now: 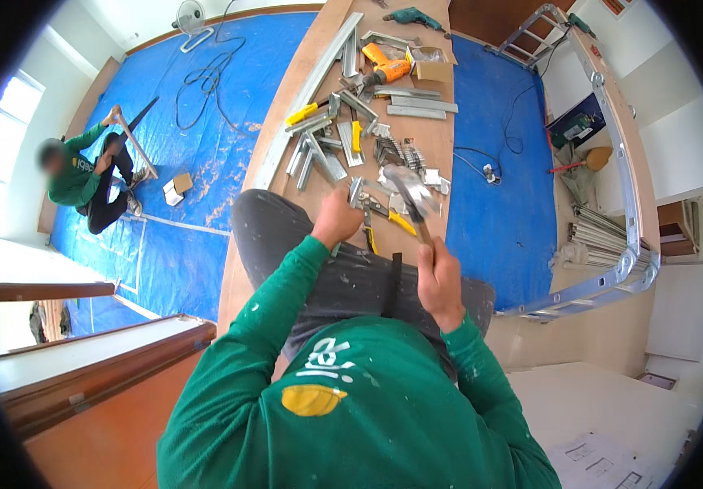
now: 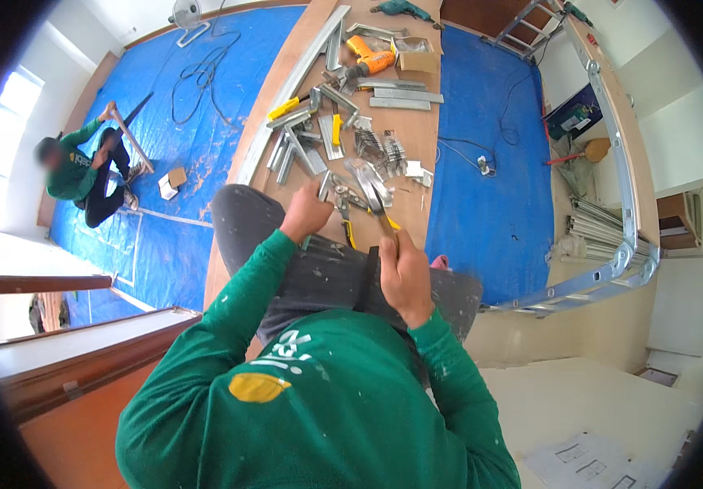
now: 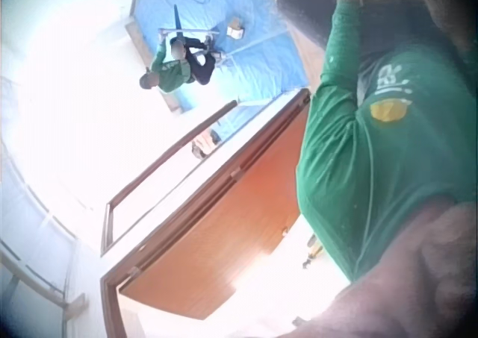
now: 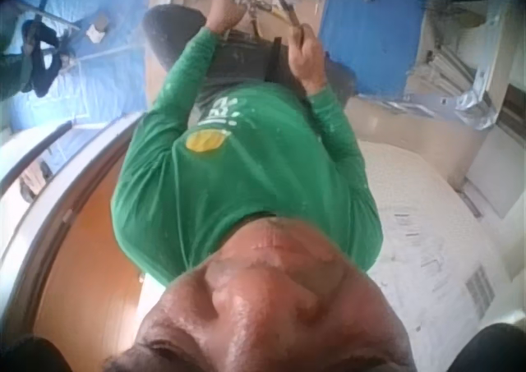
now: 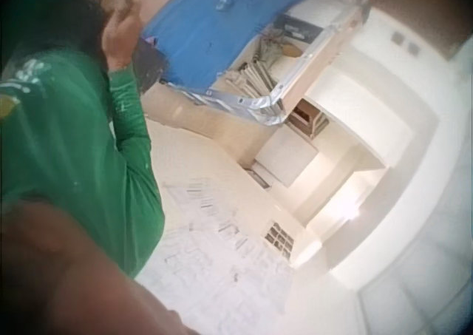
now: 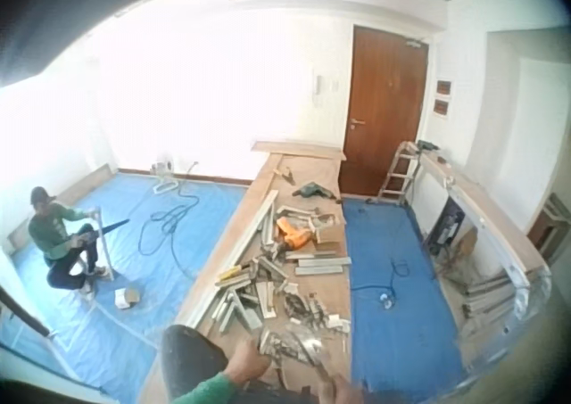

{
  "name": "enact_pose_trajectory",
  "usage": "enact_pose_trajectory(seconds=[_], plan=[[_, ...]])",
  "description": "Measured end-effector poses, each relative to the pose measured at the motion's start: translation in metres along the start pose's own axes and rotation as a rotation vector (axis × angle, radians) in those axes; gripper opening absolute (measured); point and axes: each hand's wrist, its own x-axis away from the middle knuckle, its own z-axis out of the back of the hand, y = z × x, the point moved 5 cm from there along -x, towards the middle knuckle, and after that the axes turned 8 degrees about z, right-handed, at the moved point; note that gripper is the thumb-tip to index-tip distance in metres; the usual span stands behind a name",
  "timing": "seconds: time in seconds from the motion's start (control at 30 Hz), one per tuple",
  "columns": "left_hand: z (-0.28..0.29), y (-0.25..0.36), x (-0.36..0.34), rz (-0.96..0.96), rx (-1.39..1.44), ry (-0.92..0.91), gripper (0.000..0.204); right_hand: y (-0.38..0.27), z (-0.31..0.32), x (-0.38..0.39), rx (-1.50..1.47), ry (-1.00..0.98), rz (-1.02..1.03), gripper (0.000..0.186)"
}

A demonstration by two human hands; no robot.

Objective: The person sits on the floor and uses tin snips to cut small metal strips into shorter pieces. They then use a hammer to tap the cut edges, likely to flatten or deburr them. The person repeats this process with several metal strips, placing the finished pieces on the floor.

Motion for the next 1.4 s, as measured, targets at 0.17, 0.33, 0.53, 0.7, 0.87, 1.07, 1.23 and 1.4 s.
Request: enact_pose_trajectory(seconds=[0.17, 0.33, 0.53, 0.7, 0.87, 1.07, 1.23, 1.4], plan=[[-0.002, -0.005, 0.025, 0.033, -0.031, -0.009, 0.032, -0.046, 0.032, -0.004, -0.112, 0.106, 0.176, 0.038], [0.0, 0.02, 0.025, 0.046, -0.016, -0.119, 0.03, -0.004, 0.006, -0.004, 0.067, -0.025, 0.034, 0.04], [-0.028, -0.037, 0.036, -0.053, 0.069, -0.055, 0.026, -0.034, 0.018, 0.012, -0.039, -0.003, 0.004, 0.037], [0.006, 0.026, 0.026, 0.048, 0.011, -0.154, 0.026, -0.036, 0.029, 0.003, -0.125, 0.118, 0.181, 0.035], [0.004, 0.011, 0.016, -0.076, 0.033, -0.075, 0.028, 0.002, 0.003, 0.007, 0.125, -0.073, -0.033, 0.038], [0.006, 0.01, 0.025, -0.087, 0.009, -0.075, 0.032, -0.04, 0.028, 0.005, -0.014, 0.194, 0.422, 0.035], [0.006, 0.02, 0.039, 0.031, 0.017, -0.168, 0.026, 0.008, 0.001, 0.004, 0.106, -0.178, -0.147, 0.031], [0.0, -0.016, 0.053, 0.064, 0.039, -0.173, 0.026, -0.056, 0.03, 0.008, -0.177, 0.051, 0.063, 0.028]])
